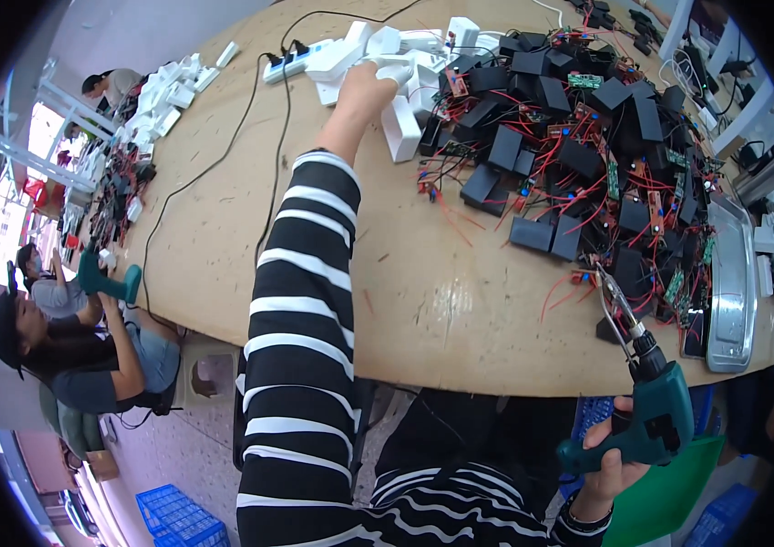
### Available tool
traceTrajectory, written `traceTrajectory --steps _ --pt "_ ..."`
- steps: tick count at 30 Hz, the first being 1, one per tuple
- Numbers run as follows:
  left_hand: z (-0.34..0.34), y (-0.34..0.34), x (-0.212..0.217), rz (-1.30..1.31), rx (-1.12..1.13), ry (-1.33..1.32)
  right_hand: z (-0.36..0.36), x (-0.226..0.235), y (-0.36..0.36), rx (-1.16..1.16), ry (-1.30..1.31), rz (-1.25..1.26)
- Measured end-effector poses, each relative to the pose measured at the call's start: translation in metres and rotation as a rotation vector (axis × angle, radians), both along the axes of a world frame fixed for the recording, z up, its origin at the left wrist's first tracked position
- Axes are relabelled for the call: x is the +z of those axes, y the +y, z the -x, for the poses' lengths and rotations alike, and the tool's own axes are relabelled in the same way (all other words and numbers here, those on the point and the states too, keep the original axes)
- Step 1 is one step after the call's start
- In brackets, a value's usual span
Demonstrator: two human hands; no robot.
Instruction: Soldering wires into small white plastic components at a manual workstation.
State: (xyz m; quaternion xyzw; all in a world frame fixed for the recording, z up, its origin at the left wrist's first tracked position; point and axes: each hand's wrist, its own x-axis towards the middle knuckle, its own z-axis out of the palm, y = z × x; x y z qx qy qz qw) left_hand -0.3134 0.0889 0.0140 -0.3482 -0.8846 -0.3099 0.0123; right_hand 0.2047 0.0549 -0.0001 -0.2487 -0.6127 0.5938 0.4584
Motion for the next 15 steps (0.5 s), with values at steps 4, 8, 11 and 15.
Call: traceTrajectory --steps 4,8,11,15 --pt "0.010 0.036 -0.003 0.260 -0.025 0.027 0.007 -0.002 0.011 -0.021 -0.049 0.017" --pt "0.007 0.017 -0.005 0.181 -0.001 0.024 0.011 -0.001 0.012 -0.007 -0.037 0.035" --pt "-0.011 -0.013 0.007 0.222 -0.066 -0.130 0.008 0.000 0.011 -0.019 -0.031 0.035" --pt "-0.055 -0.058 0.008 0.281 -0.128 -0.156 -0.003 -0.007 0.013 0.026 -0.034 -0.004"
